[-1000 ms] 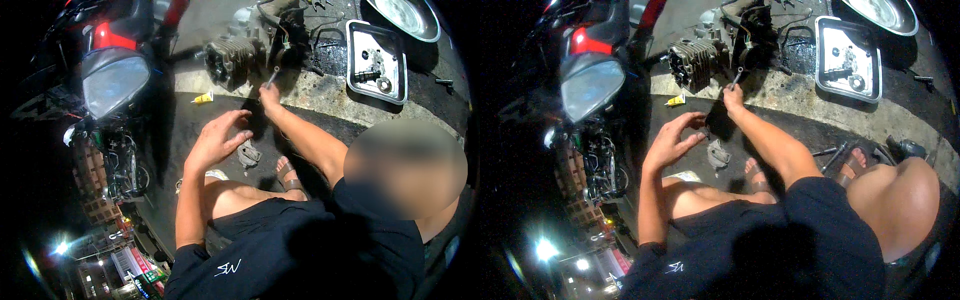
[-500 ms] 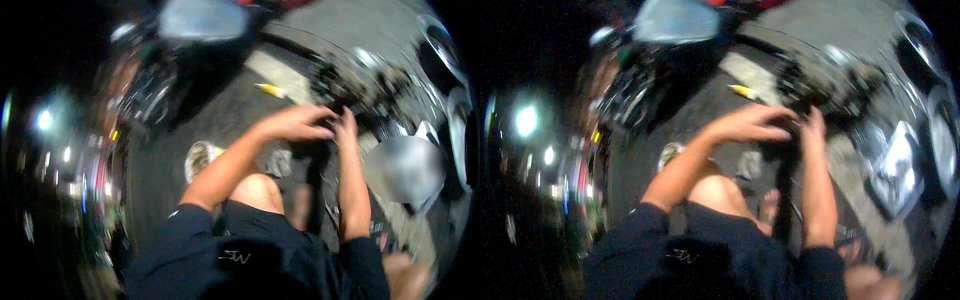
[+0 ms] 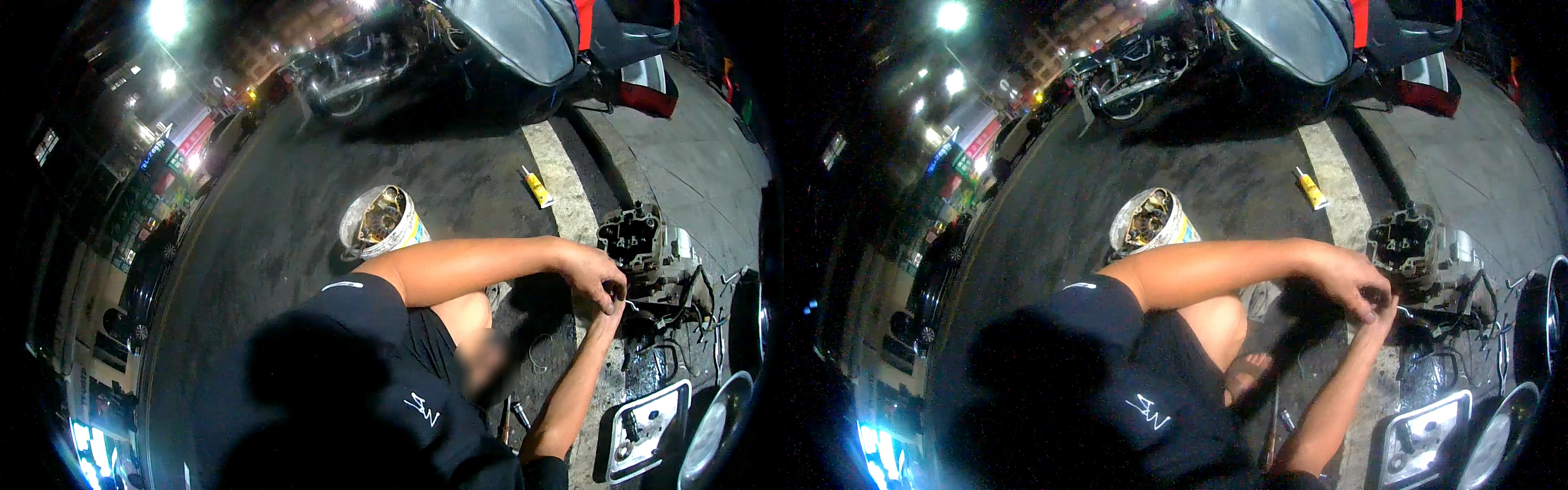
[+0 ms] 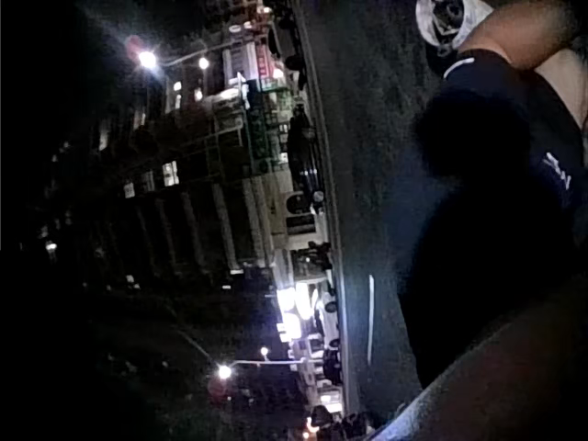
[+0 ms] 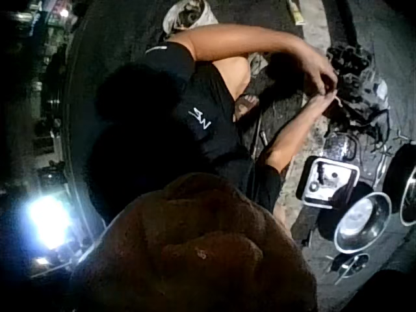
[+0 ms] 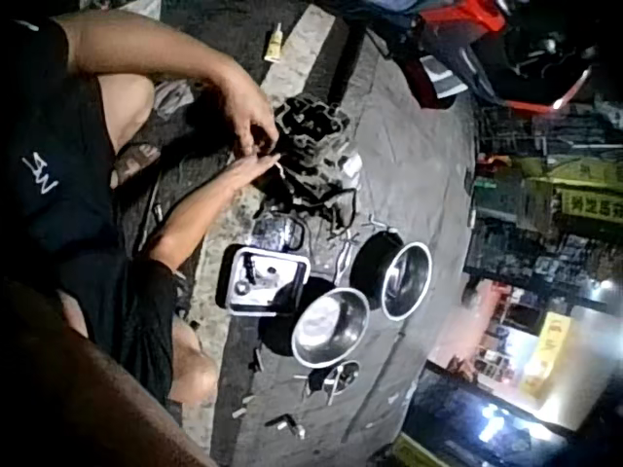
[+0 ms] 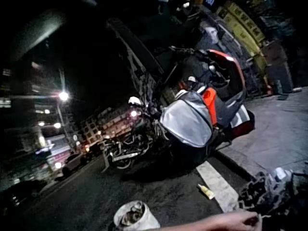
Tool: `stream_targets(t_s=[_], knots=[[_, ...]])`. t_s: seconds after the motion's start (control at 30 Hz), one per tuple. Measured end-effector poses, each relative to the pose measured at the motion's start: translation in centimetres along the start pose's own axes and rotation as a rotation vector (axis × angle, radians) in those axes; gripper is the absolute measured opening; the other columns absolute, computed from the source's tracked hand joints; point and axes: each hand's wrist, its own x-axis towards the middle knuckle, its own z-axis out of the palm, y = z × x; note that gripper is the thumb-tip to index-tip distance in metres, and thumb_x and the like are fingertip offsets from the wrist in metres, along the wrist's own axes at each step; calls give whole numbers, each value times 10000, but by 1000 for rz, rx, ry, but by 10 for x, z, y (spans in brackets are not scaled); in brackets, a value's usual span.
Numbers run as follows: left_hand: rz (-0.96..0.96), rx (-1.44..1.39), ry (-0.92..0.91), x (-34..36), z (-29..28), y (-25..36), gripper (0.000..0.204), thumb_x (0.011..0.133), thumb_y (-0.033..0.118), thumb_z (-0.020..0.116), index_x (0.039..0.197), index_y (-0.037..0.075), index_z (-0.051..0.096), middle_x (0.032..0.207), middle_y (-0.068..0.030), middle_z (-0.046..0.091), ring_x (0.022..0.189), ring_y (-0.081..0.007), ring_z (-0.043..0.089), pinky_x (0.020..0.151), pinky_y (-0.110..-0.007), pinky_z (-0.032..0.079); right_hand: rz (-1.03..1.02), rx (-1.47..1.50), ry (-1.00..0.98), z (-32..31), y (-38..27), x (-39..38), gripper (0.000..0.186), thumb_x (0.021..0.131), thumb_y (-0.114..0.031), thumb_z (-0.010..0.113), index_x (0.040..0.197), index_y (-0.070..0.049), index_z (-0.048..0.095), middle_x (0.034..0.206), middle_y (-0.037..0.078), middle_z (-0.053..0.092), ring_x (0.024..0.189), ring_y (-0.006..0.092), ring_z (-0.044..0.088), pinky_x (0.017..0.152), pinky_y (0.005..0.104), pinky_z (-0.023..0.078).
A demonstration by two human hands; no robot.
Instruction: The person disassembles and reassembles parts of a motorcycle engine on the ground, using an electric drill, a wrench, and a cloth to clean components.
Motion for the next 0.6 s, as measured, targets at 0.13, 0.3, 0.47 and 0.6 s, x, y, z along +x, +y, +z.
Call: stream_targets(t_s=[0.13,0.3,0.47,0.6], knots=[[119,59,-24,19,-3,-7,556,857,438,658,1224,31,565,1108,-200,650,1057,-339,609,919,-401,467,-97,-57,24,-10,-9,2,600,795,-19,612,1355,11,398,1239,179,544,1063,270,581,861,339,506],[-50,-74,-22,-15,-15,2,493,900,341,645,1283,48,544,1182,-143,634,1095,-230,592,944,-361,464,-475,-994,179,32,-6,-60,562,827,-102,643,1344,-9,444,1241,165,563,1054,260,587,845,313,503],[-209,-120,-49,-3,-18,17,415,916,220,631,1283,50,537,1166,-86,606,1092,-167,567,959,-310,438,91,602,346,26,0,-11,116,915,-223,606,953,-143,532,784,28,537,641,147,478,537,314,400],[-255,-305,62,-9,-23,4,408,934,194,614,1303,45,521,1218,-86,580,1098,-164,574,965,-301,436,64,658,291,50,-15,-28,299,892,-439,657,985,-179,544,835,-23,555,670,135,459,515,292,358]])
